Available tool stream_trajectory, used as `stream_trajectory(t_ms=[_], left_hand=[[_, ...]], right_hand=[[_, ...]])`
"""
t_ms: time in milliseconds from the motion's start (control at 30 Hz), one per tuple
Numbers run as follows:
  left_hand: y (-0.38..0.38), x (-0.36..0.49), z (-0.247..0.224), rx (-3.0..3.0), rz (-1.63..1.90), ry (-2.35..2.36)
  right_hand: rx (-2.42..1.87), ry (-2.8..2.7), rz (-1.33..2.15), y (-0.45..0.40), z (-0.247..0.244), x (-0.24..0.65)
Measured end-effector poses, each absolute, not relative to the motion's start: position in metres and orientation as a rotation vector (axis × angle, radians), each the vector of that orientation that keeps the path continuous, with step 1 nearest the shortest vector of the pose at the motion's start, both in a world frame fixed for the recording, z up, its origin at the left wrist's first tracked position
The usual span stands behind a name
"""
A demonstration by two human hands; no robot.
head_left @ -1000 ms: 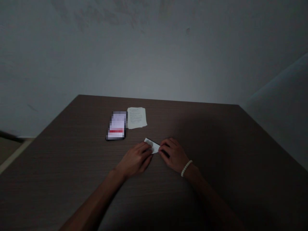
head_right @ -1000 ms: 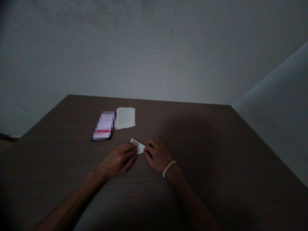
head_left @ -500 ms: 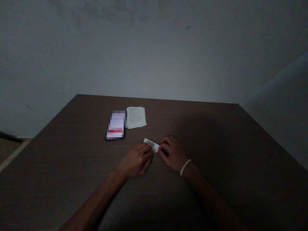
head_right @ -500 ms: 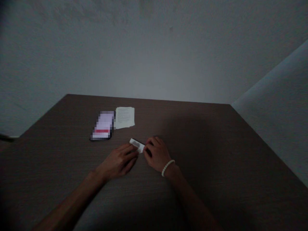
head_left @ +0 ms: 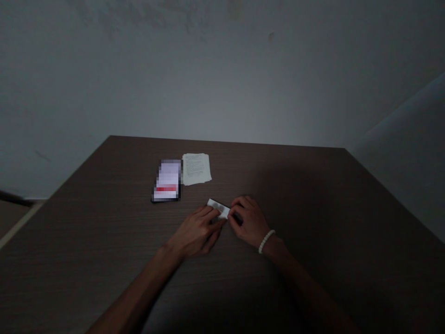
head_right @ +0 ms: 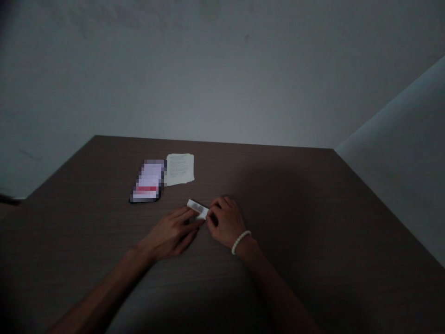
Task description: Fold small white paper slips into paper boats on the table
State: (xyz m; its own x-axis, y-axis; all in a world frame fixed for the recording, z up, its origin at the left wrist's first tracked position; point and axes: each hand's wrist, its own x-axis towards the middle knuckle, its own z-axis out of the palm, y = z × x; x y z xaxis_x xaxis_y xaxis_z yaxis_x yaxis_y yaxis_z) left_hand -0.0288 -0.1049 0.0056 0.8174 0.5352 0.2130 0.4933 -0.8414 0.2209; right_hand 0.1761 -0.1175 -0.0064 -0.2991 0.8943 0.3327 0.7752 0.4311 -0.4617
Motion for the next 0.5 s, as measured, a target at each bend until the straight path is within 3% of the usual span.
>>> stream_trajectory(t_ms=[500], left_hand=[[-0.1096,-0.0243,0.0083,2.834,0.343,0.912]], right_hand=[[-1.409,-1.975,0.169,-0.1162,-0.0084,0.1832]])
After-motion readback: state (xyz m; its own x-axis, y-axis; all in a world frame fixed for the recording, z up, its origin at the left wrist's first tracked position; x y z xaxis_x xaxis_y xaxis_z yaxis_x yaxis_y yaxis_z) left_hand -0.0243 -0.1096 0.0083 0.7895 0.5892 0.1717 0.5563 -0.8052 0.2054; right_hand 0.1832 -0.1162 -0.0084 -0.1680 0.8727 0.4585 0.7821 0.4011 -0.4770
